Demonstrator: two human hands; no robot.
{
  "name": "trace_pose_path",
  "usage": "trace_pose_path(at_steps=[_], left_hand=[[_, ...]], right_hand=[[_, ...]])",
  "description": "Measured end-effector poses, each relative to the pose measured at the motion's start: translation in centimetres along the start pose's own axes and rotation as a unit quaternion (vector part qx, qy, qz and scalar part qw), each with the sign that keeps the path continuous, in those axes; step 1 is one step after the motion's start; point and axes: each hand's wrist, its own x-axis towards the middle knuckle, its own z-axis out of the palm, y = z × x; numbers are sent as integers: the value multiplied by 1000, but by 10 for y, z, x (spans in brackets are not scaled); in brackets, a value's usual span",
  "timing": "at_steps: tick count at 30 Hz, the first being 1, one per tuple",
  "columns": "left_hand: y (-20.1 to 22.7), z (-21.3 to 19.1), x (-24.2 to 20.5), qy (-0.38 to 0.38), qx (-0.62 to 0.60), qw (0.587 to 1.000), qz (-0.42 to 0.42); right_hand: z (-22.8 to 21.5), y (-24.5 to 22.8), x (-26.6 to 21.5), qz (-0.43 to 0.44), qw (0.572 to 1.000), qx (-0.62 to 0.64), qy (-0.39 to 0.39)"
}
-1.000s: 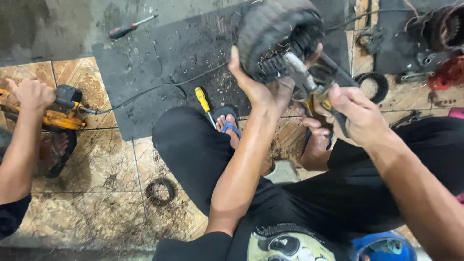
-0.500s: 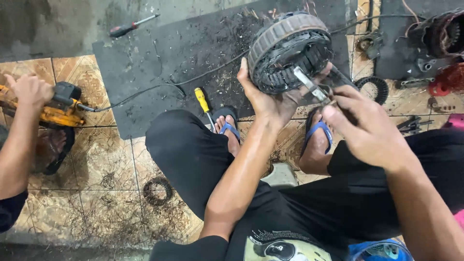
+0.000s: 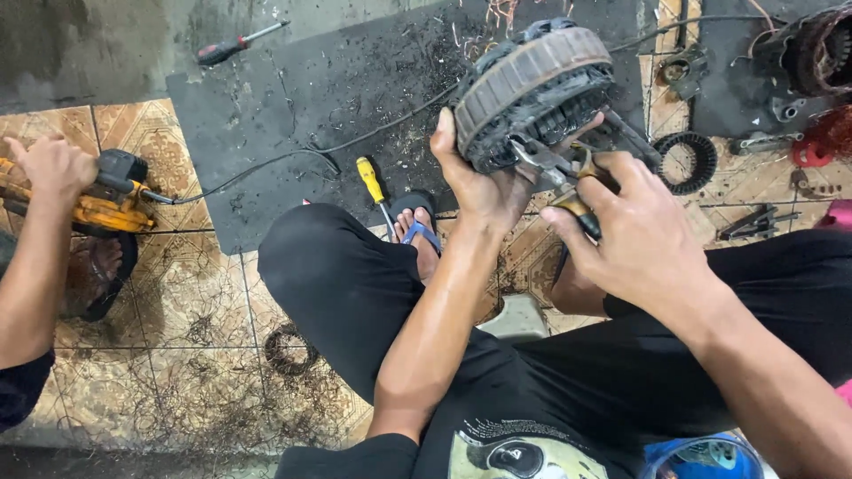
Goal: The person sits on a stool and uses pliers to pull and cut copper wires from a cylindrical motor stator. They rotate the stator to access different sections and continue removing the wire coils.
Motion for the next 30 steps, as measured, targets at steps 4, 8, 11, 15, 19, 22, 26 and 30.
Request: trace_pose_path(at_steps=[4,8,11,15,19,22,26,30], left_hand=[[1,-2,-4,12,25,999,-29],[-4,-4,-7,28,-8,998,-57],[-9,0,-7,36,-46,997,-58],[-6,12,-9,98,-19,994,-47],[-7,11,-7,91,-47,994,-44],[-5,15,-7,74,-38,996,-22],[-3,10,-4,54,-39,997,-46],[8,-3,-1,-3,-45,996,-72]], right_hand=[[-2,-3,3,-22,1000,-18,6],[-7,5,8,94,979,161,-88],[-5,15,7,129,951,258,-109],[-9,14,8,173,907,364,-123],[-13,7,8,125,963,197,-134],[-13,-1,4,4,997,19,-70],[-16,-7,5,46,993,-32,-102],[-45,7,5,103,967,146,-182]])
